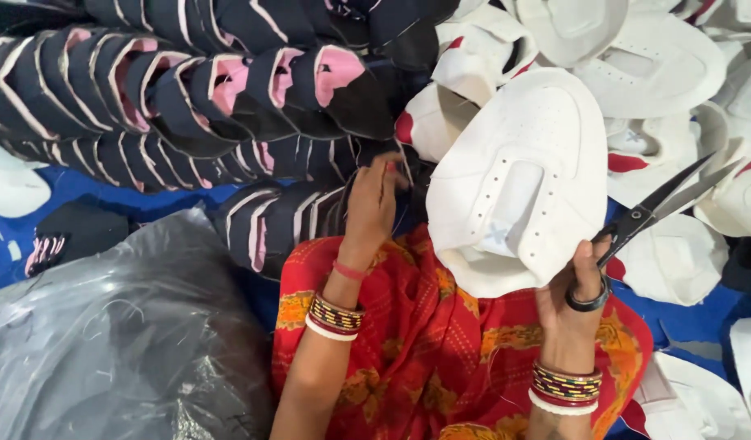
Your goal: The person trims excess material and threads from white shoe uppers using a pair of scissors.
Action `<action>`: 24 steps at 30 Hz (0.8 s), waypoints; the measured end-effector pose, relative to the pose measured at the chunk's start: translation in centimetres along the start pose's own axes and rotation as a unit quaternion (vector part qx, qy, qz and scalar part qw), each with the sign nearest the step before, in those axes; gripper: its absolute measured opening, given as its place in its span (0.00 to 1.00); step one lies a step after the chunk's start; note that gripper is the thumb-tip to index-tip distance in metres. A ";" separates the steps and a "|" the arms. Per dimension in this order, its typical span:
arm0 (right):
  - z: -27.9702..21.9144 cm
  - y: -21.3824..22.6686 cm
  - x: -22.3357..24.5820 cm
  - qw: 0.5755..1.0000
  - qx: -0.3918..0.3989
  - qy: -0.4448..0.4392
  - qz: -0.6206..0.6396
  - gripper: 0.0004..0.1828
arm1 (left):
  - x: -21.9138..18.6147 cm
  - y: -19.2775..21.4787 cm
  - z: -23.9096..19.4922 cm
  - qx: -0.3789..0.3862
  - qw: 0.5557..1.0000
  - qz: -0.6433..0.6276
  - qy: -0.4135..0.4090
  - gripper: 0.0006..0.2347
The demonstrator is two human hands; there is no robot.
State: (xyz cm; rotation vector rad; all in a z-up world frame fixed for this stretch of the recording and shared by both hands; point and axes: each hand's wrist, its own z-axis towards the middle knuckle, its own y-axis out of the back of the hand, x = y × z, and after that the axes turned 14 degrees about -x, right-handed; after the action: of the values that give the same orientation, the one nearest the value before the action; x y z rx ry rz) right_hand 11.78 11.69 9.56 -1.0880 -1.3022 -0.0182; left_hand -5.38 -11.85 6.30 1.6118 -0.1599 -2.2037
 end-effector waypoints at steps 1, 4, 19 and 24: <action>0.1 0.2 0.0 1.000 0.009 0.000 0.012 0.26 | 1.1 -0.7 -0.4 -0.019 0.992 -0.054 -0.111 0.08; -0.2 -0.7 0.2 1.000 0.020 0.007 0.005 0.29 | 2.3 -2.5 -1.4 -0.004 0.985 -0.060 -0.159 0.10; -1.6 3.3 0.8 0.998 0.038 -0.013 -0.050 0.38 | -4.1 -1.0 -0.8 0.254 0.755 -0.542 0.268 0.19; -4.2 2.9 -0.5 0.987 -0.008 -0.038 -0.153 0.32 | 2.9 -5.9 -3.8 0.139 0.889 -0.422 0.106 0.12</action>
State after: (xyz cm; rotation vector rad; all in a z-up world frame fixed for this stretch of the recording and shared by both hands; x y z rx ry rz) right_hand 16.44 10.24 7.87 -0.9011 -1.5303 -0.2196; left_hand -4.06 -7.08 0.61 2.4014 0.3865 -2.6555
